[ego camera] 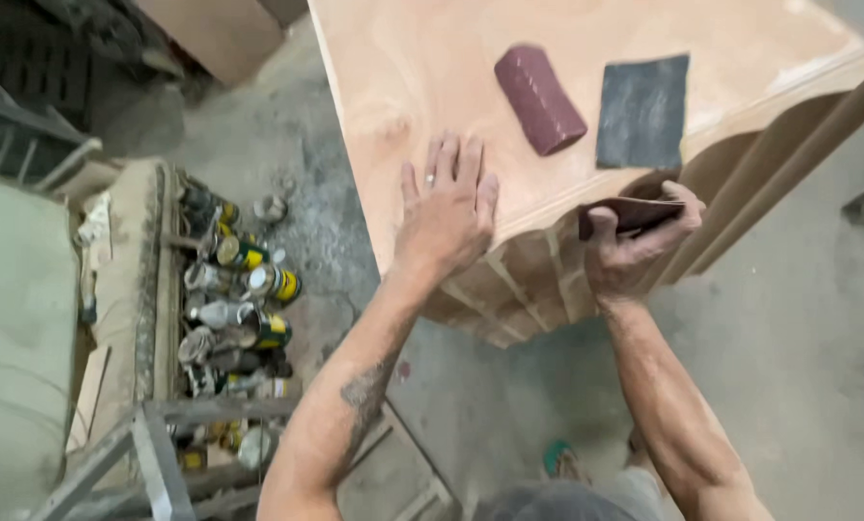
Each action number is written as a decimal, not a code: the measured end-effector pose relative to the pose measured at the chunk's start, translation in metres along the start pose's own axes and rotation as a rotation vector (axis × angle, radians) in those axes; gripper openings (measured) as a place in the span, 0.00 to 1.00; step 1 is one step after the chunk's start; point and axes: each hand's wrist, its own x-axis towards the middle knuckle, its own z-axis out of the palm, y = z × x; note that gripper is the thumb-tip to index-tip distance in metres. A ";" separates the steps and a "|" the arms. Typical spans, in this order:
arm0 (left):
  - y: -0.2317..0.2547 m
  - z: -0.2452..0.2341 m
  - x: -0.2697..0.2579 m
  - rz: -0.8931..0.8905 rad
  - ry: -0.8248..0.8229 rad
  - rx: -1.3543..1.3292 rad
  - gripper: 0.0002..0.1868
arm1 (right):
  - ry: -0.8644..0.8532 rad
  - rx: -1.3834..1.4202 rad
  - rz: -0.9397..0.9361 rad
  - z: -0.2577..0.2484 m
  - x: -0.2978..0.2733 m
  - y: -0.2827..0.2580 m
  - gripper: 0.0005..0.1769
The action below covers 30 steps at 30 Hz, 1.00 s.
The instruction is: The person sands the surface of a wooden furniture component using pieces of sandpaper by hand.
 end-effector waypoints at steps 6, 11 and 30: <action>-0.001 -0.004 0.004 0.007 0.027 -0.018 0.33 | -0.027 0.039 0.111 0.000 -0.022 0.018 0.46; 0.002 -0.008 0.001 0.000 0.005 0.002 0.33 | -0.027 -0.034 0.056 -0.005 -0.026 0.013 0.43; 0.000 -0.005 -0.001 0.025 0.061 -0.024 0.32 | -0.038 0.070 0.130 -0.004 -0.016 -0.003 0.42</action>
